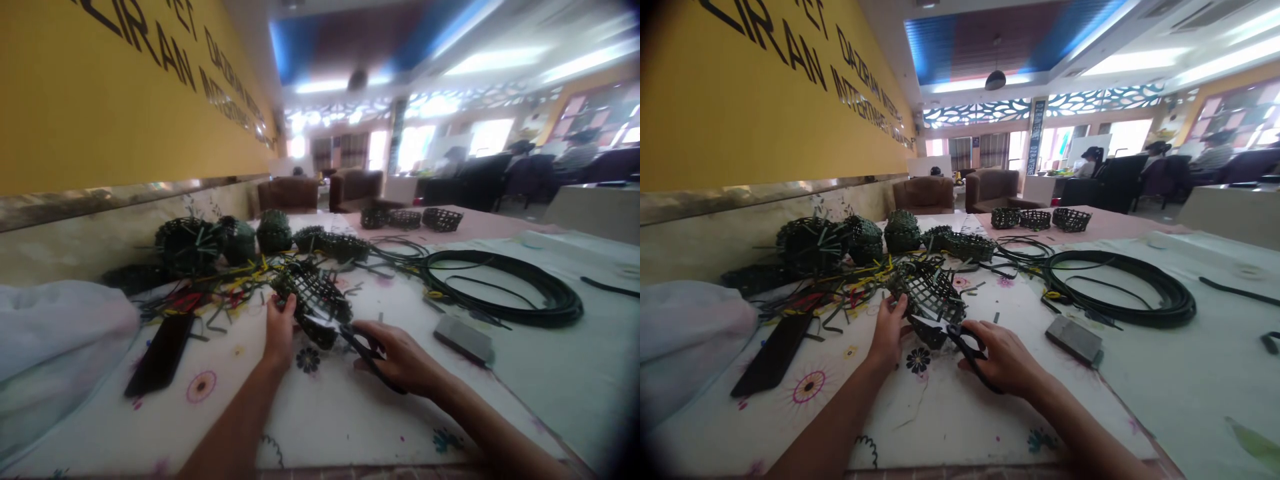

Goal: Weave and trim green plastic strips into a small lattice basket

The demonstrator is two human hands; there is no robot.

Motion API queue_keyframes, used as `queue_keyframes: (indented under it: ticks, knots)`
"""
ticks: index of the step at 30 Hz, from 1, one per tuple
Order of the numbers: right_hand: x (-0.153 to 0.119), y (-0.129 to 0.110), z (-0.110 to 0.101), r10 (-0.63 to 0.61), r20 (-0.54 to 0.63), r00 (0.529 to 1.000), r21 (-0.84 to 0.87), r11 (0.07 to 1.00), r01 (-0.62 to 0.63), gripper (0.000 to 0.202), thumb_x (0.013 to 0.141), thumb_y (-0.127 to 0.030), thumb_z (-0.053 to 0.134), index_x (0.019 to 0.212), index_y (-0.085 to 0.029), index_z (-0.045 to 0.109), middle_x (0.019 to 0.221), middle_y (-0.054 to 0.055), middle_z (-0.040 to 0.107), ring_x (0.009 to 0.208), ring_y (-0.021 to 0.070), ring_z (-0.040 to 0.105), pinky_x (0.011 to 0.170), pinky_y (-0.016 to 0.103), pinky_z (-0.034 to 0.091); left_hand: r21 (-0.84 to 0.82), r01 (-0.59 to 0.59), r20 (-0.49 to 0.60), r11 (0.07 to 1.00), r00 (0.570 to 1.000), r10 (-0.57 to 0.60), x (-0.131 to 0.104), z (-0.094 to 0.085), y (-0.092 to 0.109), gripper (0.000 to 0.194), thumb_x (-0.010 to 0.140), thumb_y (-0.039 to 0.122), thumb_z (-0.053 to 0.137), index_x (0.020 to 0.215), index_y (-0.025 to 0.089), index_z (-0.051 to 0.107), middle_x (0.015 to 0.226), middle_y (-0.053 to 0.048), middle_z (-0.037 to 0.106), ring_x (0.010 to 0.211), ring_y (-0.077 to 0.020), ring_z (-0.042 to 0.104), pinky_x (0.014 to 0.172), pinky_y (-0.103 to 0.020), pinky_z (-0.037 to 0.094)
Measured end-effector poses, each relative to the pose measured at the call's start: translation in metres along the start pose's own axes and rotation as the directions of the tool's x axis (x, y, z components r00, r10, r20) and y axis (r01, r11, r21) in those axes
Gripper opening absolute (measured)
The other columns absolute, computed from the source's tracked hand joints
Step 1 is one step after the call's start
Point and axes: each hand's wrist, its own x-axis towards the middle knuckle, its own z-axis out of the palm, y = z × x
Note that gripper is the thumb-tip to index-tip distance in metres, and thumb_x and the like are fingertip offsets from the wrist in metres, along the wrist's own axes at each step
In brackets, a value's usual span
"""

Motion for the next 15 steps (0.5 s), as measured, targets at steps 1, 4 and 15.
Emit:
queue_keyframes:
  ticks: [1, 4, 15]
  knots:
    - [-0.0003, 0.0007, 0.0001, -0.004, 0.009, 1.000, -0.018, 1.000, 0.004, 0.054, 0.075, -0.035, 0.074, 0.124, -0.017, 0.060, 0.099, 0.009, 0.068, 0.080, 0.0219, 0.061, 0.074, 0.033, 0.047, 0.006, 0.008, -0.009, 1.000, 1.000, -0.008, 0.0009, -0.0001, -0.0009, 0.037, 0.083, 0.039, 0.068, 0.111, 0.020, 0.052, 0.108, -0.007, 0.064, 0.084, -0.0152, 0.065, 0.057, -0.021, 0.053]
    - [-0.0014, 0.0034, 0.0018, -0.020, 0.029, 0.999, -0.080, 0.997, 0.022, 0.065, 0.074, -0.043, 0.076, 0.129, -0.014, 0.057, 0.104, 0.013, 0.067, 0.083, 0.0247, 0.061, 0.077, 0.036, 0.048, 0.017, 0.028, -0.062, 0.999, 0.998, -0.026, 0.0020, -0.0003, -0.0032, 0.036, 0.083, 0.038, 0.069, 0.109, 0.019, 0.052, 0.104, -0.008, 0.065, 0.081, -0.0149, 0.065, 0.059, -0.023, 0.055]
    - [-0.0002, 0.0067, 0.0098, -0.041, -0.026, 0.999, -0.126, 0.991, 0.037, 0.060, 0.077, -0.052, 0.070, 0.125, -0.016, 0.062, 0.103, 0.012, 0.071, 0.078, 0.0238, 0.064, 0.071, 0.032, 0.046, 0.020, 0.036, -0.083, 0.999, 0.996, -0.034, 0.0005, 0.0016, -0.0027, 0.030, 0.085, 0.034, 0.067, 0.107, 0.020, 0.052, 0.104, -0.008, 0.065, 0.079, -0.0159, 0.066, 0.058, -0.025, 0.055]
